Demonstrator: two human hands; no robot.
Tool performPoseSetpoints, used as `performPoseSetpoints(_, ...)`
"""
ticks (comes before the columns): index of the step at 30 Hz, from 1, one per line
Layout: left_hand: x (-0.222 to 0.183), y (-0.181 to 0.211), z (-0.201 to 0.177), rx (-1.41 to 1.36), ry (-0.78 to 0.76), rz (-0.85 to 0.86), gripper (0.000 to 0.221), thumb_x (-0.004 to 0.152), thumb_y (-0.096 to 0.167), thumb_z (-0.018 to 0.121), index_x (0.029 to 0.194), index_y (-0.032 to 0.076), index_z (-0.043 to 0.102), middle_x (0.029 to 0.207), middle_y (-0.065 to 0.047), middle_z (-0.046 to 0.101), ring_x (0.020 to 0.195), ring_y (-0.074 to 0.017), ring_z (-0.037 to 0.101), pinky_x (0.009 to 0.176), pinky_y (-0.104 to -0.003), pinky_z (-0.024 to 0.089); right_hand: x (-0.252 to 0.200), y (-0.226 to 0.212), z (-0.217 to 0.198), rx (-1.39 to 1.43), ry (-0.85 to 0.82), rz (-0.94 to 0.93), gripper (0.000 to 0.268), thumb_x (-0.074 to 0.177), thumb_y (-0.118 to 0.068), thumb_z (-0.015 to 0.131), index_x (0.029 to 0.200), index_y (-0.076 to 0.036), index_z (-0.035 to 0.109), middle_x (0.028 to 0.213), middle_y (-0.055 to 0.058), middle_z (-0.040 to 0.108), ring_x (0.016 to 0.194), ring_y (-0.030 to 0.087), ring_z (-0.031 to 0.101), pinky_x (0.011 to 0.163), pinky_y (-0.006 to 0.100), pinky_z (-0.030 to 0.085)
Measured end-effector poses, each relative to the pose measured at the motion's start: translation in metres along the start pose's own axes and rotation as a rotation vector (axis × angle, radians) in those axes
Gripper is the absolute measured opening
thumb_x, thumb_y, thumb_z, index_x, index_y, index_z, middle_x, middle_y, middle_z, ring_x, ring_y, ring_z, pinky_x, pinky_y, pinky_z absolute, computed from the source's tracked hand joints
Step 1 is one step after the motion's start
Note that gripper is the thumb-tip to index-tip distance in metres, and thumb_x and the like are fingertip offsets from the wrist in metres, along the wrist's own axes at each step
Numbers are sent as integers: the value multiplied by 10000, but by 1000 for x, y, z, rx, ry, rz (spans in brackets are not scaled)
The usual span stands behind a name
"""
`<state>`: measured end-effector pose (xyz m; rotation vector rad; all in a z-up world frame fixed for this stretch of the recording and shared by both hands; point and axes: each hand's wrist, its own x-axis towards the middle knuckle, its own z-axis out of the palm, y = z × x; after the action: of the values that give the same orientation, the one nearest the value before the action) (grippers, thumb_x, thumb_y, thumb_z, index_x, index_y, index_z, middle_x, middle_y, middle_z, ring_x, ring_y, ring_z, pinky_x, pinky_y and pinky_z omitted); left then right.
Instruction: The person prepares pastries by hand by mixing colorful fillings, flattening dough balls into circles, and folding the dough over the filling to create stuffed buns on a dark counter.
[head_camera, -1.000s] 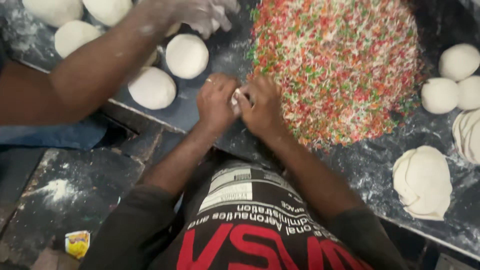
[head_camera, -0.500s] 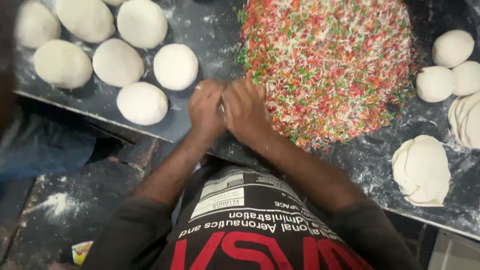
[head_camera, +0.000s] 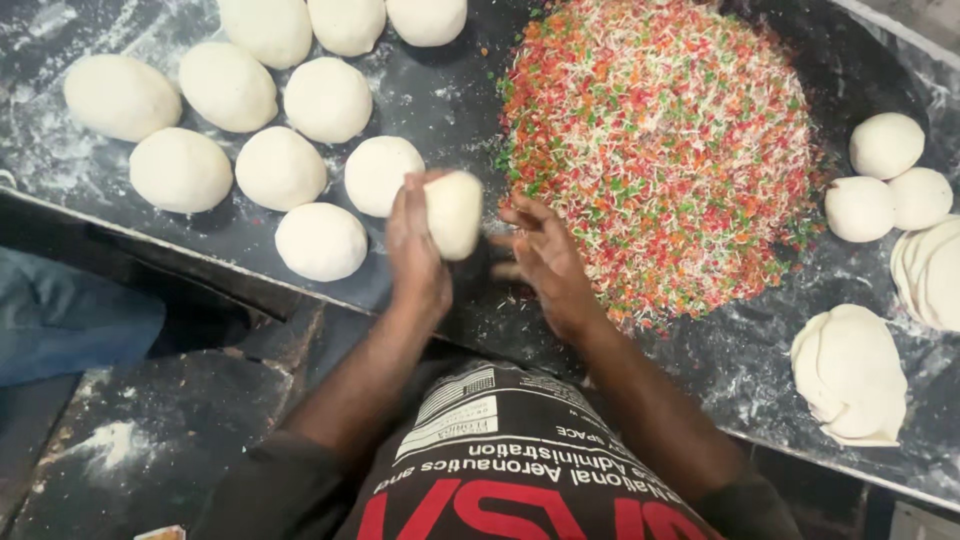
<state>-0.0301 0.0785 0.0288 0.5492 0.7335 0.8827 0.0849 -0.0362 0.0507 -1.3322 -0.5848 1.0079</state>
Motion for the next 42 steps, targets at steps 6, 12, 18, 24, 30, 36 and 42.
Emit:
performPoseSetpoints(6,-56,32,-17,613,-537,691,685,1051,498,578,1459,-18,388,1505,-204,454,1463,-312,413,1241,-446,313,6,-53,4,189,82,-243,745,984,-220,712,1574,9,320,1404,237,519,1229,319,602,950,445,557)
performPoseSetpoints(12,-42,-12,-48,1247,-352,589,418,946,290,770,1289,78,661,1464,-117,592,1452,-355,488,1223,-512,362,85,-89,38,-692,140,-1240,851,969,-198,909,1583,-152,321,1518,43,414,1322,205,495,1138,386,457)
performPoseSetpoints(18,-36,-32,-63,1385,-376,719,529,871,284,789,1312,39,632,1481,-179,524,1433,-400,432,1193,-555,312,102,-5,26,-1394,-10,-766,251,835,-248,840,985,-68,750,1459,239,494,1339,446,479,1071,595,382)
performPoseSetpoints(24,-37,-39,-46,1702,-389,615,820,866,491,756,1459,-8,487,1607,-217,359,1519,-406,251,1200,-634,198,-29,17,-74,-969,18,-648,95,936,-47,762,1002,7,721,1269,177,649,1157,337,644,963,410,540)
performPoseSetpoints(30,-27,-79,-13,1771,-588,600,1111,914,586,730,1638,-42,169,1701,-311,90,1593,-481,65,1249,-691,106,-163,10,-186,-710,473,-375,17,1035,-19,667,1032,-20,684,1152,109,713,1058,215,692,916,334,552)
performPoseSetpoints(36,-2,-177,67,1624,-676,913,993,1016,635,500,1716,126,14,1715,-191,-63,1619,-381,-23,1284,-650,-15,-257,27,-308,-671,970,-386,79,1030,-9,641,1093,-5,688,1165,106,695,1031,175,657,838,289,535)
performPoseSetpoints(42,1,-204,109,1564,-592,1192,677,1166,516,477,1690,193,194,1756,-95,96,1630,-284,57,1272,-596,-45,-288,4,-435,-1083,1206,-245,143,1007,-81,693,1119,8,692,1187,195,665,983,264,690,824,367,555)
